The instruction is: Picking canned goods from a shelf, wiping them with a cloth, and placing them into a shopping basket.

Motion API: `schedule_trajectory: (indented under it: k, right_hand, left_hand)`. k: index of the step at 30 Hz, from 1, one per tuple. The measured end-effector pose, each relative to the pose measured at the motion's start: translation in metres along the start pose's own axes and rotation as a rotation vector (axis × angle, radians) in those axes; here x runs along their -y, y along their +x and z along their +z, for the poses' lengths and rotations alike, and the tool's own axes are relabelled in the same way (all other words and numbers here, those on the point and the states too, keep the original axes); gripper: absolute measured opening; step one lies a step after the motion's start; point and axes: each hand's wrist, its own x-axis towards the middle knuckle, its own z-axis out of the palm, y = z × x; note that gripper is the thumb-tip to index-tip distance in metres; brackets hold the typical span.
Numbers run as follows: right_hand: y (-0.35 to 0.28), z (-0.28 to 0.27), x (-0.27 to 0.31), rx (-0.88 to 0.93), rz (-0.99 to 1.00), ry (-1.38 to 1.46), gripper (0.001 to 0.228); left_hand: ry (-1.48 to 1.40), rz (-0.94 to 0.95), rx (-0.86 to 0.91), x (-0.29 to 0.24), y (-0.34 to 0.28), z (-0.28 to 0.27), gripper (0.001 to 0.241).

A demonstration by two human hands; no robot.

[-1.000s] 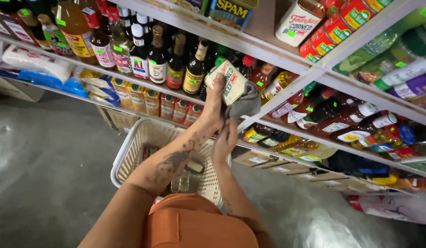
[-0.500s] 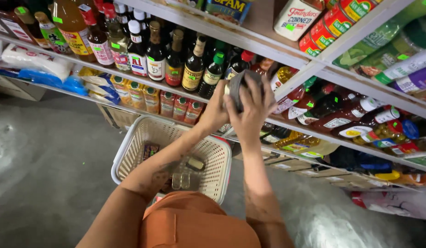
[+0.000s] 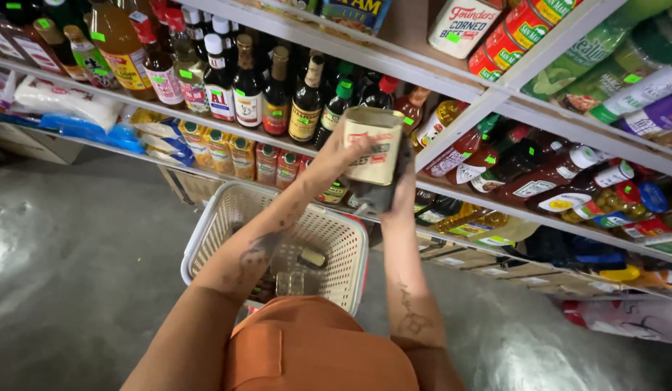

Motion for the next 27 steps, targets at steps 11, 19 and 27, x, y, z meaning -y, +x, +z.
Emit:
schedule_trajectory:
  k: [11,19,27]
  right_hand:
    - [-0.017,0.047,0.012,-0.039,-0.756,-1.341,0.056]
    - [0.016,0.001,0.006,-0.273,0.042,-0.386,0.061]
    - [-0.002,-0.002,-0.006,-0.042,-0.268,-0.036,0.042]
  left_hand:
    - [-0.223,-0.002,-0.049,0.02,0.0,0.014,0.079]
    - [-0.365,-0.045,-0.051,-0.002,0.001,0.026,0.062]
    - [0.295,0.115,-0.098,0.016,0.011,0.012,0.061]
